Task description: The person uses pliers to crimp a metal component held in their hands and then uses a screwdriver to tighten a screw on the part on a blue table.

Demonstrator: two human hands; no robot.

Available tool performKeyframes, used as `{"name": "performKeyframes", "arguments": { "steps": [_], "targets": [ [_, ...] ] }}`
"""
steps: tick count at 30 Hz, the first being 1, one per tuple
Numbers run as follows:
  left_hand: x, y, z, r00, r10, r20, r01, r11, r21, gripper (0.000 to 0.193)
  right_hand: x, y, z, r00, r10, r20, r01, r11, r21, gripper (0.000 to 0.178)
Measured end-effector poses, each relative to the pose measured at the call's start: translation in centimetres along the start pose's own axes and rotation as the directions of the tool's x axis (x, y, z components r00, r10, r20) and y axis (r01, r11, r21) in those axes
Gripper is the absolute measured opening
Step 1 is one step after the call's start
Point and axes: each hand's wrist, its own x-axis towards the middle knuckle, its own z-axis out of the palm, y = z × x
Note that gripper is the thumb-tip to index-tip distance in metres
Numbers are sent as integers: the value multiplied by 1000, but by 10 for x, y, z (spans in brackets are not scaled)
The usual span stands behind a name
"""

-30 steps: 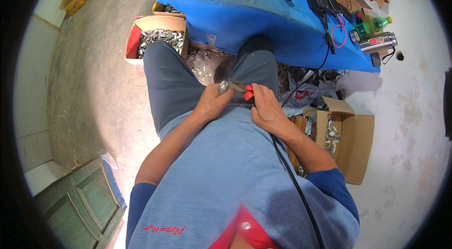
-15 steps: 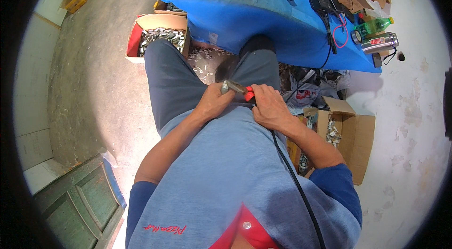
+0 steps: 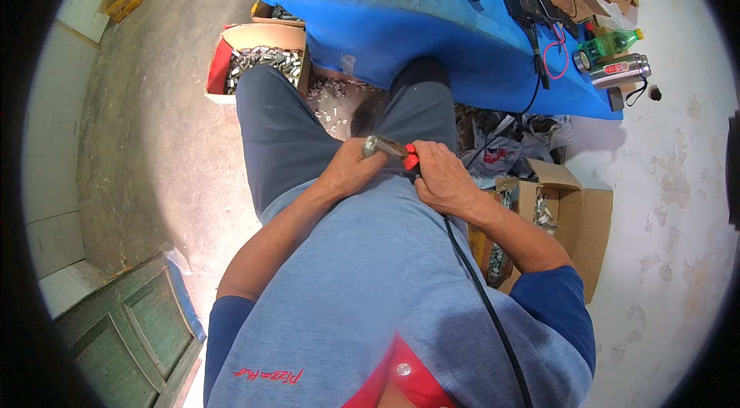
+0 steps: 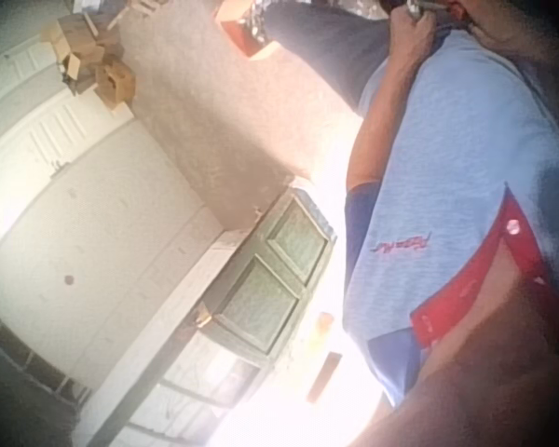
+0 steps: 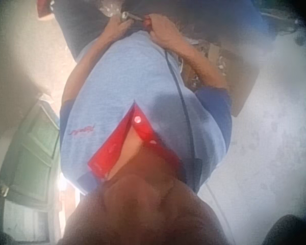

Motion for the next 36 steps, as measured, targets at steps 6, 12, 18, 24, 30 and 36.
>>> {"name": "performKeyframes", "arguments": {
  "steps": [6,12,18,24,30,36],
  "targets": [
    [4,-11,3,996,36,-85,-31,997,66,29,1,-1,5,1000,3,-2,-3,1000,20,52],
    [5,-17,5,991,83,-101,-77,995,57,22,1,-3,5,999,-24,-30,25,999,33,42],
    [3,-11,6,985,108,-133,-95,991,100,24,-2,-2,6,1000,2,30,-5,996,93,38],
    [2,-1,3,990,-11,-144,42,976,215,28,1,-8,0,993,56,107,-67,993,97,38],
    [2,-6,6,983,54,-175,-20,982,189,24,1,-10,-1,989,68,129,-82,991,107,36],
    [5,-12,7,976,82,-200,-44,981,186,23,4,-7,3,998,31,57,-33,999,32,32]
  ]
}}
